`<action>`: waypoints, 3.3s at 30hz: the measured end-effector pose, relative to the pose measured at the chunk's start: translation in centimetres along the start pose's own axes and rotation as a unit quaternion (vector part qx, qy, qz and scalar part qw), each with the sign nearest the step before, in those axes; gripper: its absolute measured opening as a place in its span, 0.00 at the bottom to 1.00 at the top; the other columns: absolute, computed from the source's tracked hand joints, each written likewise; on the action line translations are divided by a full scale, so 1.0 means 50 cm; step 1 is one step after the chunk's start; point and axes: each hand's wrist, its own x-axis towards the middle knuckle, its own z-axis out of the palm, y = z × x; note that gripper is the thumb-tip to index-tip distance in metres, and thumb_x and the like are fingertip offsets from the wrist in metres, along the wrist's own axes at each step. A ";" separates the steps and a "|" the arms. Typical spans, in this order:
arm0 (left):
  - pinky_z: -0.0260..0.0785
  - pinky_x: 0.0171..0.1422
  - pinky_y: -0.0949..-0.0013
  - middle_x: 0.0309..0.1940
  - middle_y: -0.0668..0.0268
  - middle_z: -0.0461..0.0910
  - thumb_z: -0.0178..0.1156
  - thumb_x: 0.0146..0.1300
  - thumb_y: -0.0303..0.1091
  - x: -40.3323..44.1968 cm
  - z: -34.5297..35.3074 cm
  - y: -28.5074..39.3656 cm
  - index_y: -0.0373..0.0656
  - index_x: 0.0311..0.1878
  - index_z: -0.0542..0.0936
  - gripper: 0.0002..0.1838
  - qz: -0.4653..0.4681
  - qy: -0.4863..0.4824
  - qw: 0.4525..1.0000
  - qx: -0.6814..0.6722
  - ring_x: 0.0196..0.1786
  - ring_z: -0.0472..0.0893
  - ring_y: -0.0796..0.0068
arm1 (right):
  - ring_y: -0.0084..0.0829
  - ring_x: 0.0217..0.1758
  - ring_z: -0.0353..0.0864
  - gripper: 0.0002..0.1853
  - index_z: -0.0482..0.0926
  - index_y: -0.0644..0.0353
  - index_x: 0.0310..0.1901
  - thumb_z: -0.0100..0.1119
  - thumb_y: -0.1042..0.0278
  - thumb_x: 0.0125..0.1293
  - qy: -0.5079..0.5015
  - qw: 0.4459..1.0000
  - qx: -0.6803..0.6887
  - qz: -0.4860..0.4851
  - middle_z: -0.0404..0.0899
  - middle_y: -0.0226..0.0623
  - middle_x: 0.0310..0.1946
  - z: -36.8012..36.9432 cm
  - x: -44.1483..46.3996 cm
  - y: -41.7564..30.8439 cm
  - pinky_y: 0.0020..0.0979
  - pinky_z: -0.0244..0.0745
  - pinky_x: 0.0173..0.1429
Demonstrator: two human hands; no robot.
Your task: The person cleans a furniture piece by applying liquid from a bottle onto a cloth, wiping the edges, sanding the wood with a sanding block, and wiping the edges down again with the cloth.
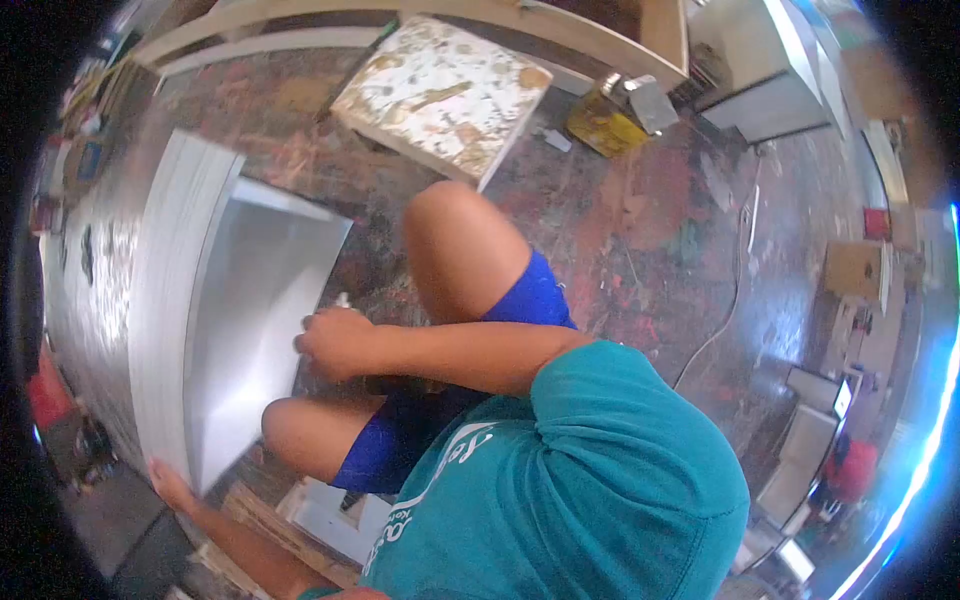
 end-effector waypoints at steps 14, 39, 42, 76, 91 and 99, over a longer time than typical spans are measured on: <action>0.73 0.69 0.54 0.62 0.51 0.81 0.55 0.76 0.28 -0.182 -0.064 0.170 0.33 0.62 0.80 0.16 0.216 0.154 0.963 -0.034 0.64 0.81 0.53 | 0.33 0.56 0.79 0.23 0.69 0.62 0.70 0.52 0.72 0.74 0.695 0.497 0.516 0.059 0.76 0.43 0.64 -0.402 -0.416 0.286 0.35 0.75 0.59; 0.76 0.60 0.56 0.54 0.56 0.82 0.66 0.64 0.28 -1.305 0.097 0.137 0.47 0.63 0.80 0.23 -0.215 -0.276 0.908 -0.232 0.50 0.84 0.54 | 0.41 0.49 0.87 0.16 0.84 0.73 0.50 0.71 0.67 0.70 0.564 0.766 0.305 0.032 0.86 0.49 0.49 -0.415 -0.052 0.281 0.41 0.85 0.55; 0.76 0.60 0.56 0.53 0.55 0.83 0.66 0.64 0.30 -1.295 0.120 0.136 0.46 0.62 0.81 0.22 -0.193 -0.262 0.920 -0.219 0.49 0.84 0.55 | 0.39 0.52 0.85 0.21 0.82 0.73 0.54 0.67 0.60 0.73 0.558 0.789 0.245 0.074 0.85 0.49 0.51 -0.410 -0.029 0.221 0.40 0.83 0.58; 0.73 0.63 0.50 0.54 0.51 0.83 0.66 0.69 0.41 -0.337 0.806 -0.383 0.40 0.71 0.71 0.31 -0.438 0.031 0.898 0.014 0.51 0.82 0.50 | 0.40 0.49 0.84 0.24 0.82 0.55 0.55 0.56 0.46 0.68 0.644 0.660 0.310 0.232 0.84 0.39 0.47 -0.681 -0.630 0.749 0.45 0.81 0.55; 0.75 0.62 0.52 0.54 0.51 0.81 0.70 0.68 0.44 -0.457 0.783 -0.253 0.34 0.67 0.72 0.32 -0.453 0.131 0.809 -0.351 0.50 0.82 0.54 | 0.30 0.58 0.80 0.33 0.67 0.56 0.75 0.63 0.53 0.73 0.492 0.822 0.164 0.234 0.75 0.37 0.66 -0.525 -0.158 0.252 0.33 0.74 0.60; 0.64 0.28 0.71 0.36 0.70 0.78 0.56 0.75 0.57 -0.792 0.517 -0.024 0.49 0.57 0.79 0.22 -0.397 0.029 0.566 -0.722 0.32 0.76 0.78 | 0.26 0.55 0.80 0.25 0.69 0.61 0.71 0.59 0.66 0.76 0.382 0.885 0.263 -0.038 0.79 0.38 0.60 -0.450 -0.091 0.087 0.29 0.73 0.58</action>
